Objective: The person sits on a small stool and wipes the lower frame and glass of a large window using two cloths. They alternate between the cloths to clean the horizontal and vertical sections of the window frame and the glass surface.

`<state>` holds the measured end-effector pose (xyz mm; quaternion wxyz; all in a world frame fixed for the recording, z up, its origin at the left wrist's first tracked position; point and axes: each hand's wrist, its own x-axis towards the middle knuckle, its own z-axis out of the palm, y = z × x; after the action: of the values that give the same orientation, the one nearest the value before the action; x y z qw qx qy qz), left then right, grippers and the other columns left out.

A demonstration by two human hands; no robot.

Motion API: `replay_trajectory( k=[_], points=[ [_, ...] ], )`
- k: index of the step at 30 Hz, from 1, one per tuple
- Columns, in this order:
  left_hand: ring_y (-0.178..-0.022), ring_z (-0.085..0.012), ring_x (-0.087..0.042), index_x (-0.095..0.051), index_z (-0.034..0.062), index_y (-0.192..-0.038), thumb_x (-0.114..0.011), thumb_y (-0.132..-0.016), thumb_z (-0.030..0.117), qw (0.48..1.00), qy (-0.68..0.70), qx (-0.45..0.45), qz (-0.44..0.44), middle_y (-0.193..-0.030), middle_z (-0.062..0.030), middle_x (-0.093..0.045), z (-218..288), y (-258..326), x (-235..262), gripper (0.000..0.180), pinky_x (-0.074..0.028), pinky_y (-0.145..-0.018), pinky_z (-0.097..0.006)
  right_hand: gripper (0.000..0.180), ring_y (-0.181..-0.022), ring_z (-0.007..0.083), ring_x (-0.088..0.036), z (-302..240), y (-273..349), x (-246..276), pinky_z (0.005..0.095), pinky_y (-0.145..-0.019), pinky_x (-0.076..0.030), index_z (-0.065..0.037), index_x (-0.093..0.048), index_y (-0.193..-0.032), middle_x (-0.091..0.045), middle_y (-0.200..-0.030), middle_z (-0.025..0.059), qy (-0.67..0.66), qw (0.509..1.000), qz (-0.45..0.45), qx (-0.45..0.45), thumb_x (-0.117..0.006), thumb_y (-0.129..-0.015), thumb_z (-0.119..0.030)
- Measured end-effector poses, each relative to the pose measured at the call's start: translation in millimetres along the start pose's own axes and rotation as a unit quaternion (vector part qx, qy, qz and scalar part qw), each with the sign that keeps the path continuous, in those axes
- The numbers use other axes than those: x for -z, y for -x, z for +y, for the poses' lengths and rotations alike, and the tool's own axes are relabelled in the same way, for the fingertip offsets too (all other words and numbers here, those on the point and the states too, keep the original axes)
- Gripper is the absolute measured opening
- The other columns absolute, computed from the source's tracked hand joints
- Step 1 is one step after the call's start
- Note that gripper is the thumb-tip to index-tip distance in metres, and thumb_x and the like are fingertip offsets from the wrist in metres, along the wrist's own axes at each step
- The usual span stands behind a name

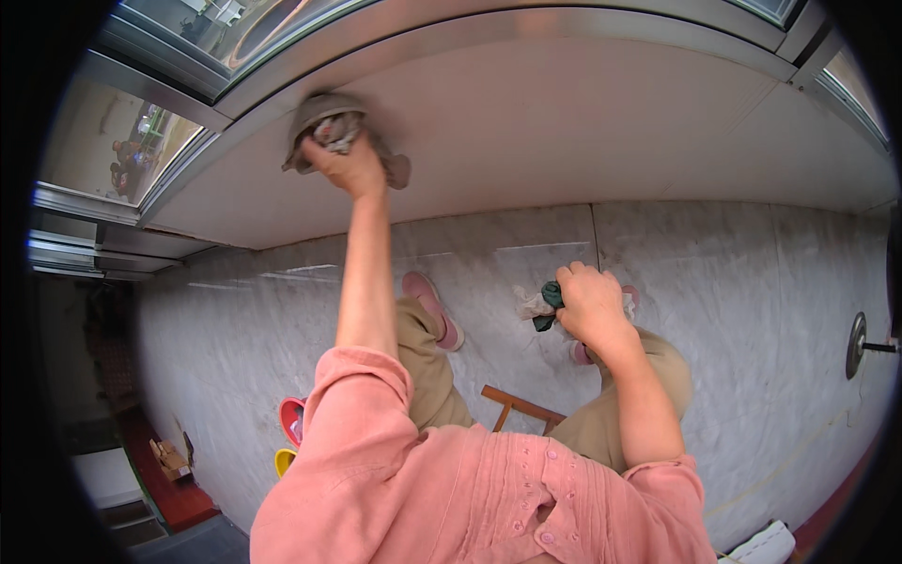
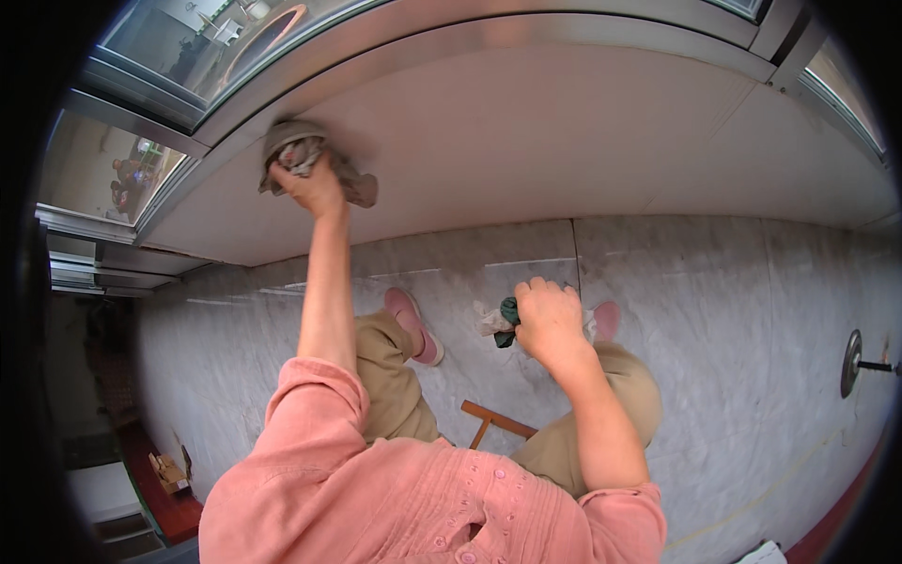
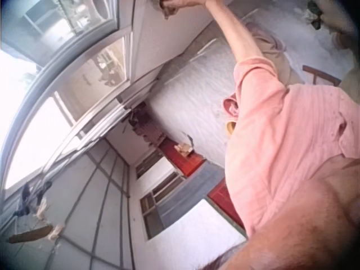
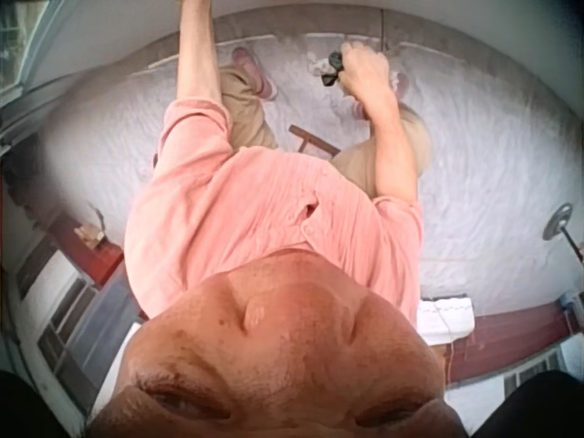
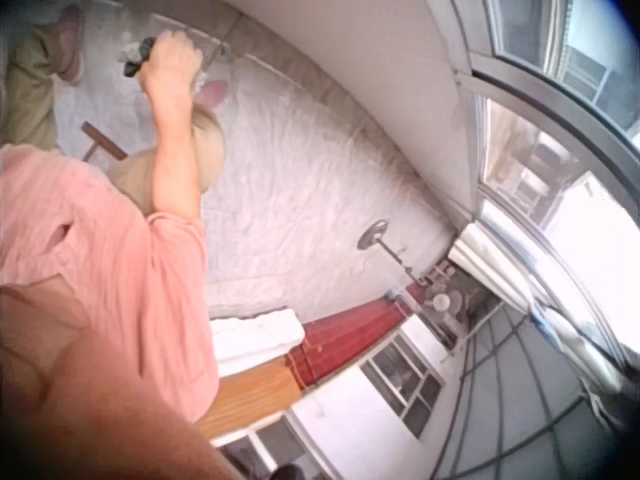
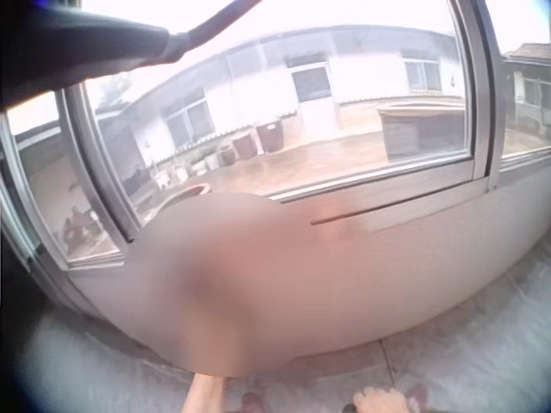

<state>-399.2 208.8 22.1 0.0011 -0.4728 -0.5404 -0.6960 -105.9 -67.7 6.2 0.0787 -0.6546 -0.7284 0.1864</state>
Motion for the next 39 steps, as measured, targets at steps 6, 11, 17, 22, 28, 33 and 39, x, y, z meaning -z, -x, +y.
replay_trajectory(
  k=[6, 11, 17, 22, 28, 33, 39],
  points=[
    [-0.120, -0.0369, -0.056, -0.061, 0.0181, -0.125, -0.081, -0.068, 0.013, 0.839, -0.253, -0.270, -0.398, -0.126, -0.0149, -0.060, 29, 150, -52, 0.060, -0.050, -0.099, -0.053, 0.031, -0.100, 0.0314, -0.067, -15, -20, -11, 0.0469, -0.085, -0.050, -0.007, -0.068, -0.098, -0.067, -0.100, 0.0118, 0.019, 1.000, -0.021, 0.006, -0.080, -0.070, -0.008],
    [-0.112, -0.0276, -0.061, -0.069, 0.0288, -0.117, -0.072, -0.076, 0.012, 0.729, -0.212, -0.451, -0.470, -0.122, -0.0018, -0.064, -22, 90, -15, 0.045, -0.056, -0.086, -0.051, 0.033, -0.099, 0.0313, -0.067, -12, -26, -1, 0.0459, -0.085, -0.050, -0.006, -0.068, -0.100, -0.067, -0.100, 0.0112, 0.011, 1.000, -0.012, -0.019, -0.082, -0.069, -0.009],
    [-0.117, -0.0306, -0.062, -0.071, 0.0192, -0.121, -0.077, -0.075, 0.017, 0.741, -0.292, -0.440, -0.415, -0.122, -0.0043, -0.069, -112, 49, 39, 0.047, -0.053, -0.096, -0.051, 0.034, -0.099, 0.0315, -0.067, -10, -21, 10, 0.0455, -0.083, -0.050, -0.006, -0.068, -0.098, -0.066, -0.100, 0.0119, 0.010, 0.999, -0.018, -0.031, -0.083, -0.068, -0.009],
    [-0.117, -0.0384, -0.062, -0.061, 0.0073, -0.133, -0.078, -0.080, 0.016, 0.803, -0.305, -0.339, -0.385, -0.125, -0.0135, -0.066, -152, 81, 55, 0.057, -0.052, -0.100, -0.046, 0.032, -0.096, 0.0307, -0.067, 6, -7, 18, 0.0447, -0.080, -0.050, -0.006, -0.067, -0.095, -0.066, -0.096, 0.0111, 0.003, 1.000, -0.001, -0.024, -0.083, -0.068, -0.009],
    [-0.128, -0.0290, -0.053, -0.032, 0.0032, -0.147, -0.074, -0.085, -0.001, 0.930, 0.046, 0.332, -0.150, -0.145, -0.0150, -0.047, -43, 162, -51, 0.076, -0.044, -0.110, -0.039, 0.028, -0.092, 0.0300, -0.066, 25, 12, 9, 0.0436, -0.078, -0.049, -0.006, -0.066, -0.092, -0.065, -0.092, 0.0108, -0.021, 0.999, 0.030, -0.038, -0.079, -0.066, -0.004],
    [-0.125, -0.0256, -0.053, -0.039, 0.0013, -0.139, -0.076, -0.082, -0.003, 0.900, 0.197, 0.365, -0.132, -0.135, -0.0111, -0.052, 91, 206, -121, 0.069, -0.046, -0.107, -0.039, 0.026, -0.092, 0.0300, -0.066, 50, 34, 18, 0.0432, -0.079, -0.048, -0.006, -0.066, -0.090, -0.065, -0.092, 0.0118, -0.037, 0.997, 0.038, -0.061, -0.076, -0.067, -0.001],
    [-0.107, -0.0321, -0.056, -0.051, 0.0098, -0.125, -0.075, -0.076, -0.003, 0.945, 0.144, -0.190, -0.226, -0.117, -0.0125, -0.055, 182, 191, -179, 0.056, -0.048, -0.095, -0.043, 0.023, -0.092, 0.0300, -0.066, 53, 44, 26, 0.0441, -0.080, -0.048, -0.006, -0.066, -0.091, -0.065, -0.094, 0.0119, -0.058, 0.993, 0.064, -0.079, -0.074, -0.070, 0.000]
  ],
)
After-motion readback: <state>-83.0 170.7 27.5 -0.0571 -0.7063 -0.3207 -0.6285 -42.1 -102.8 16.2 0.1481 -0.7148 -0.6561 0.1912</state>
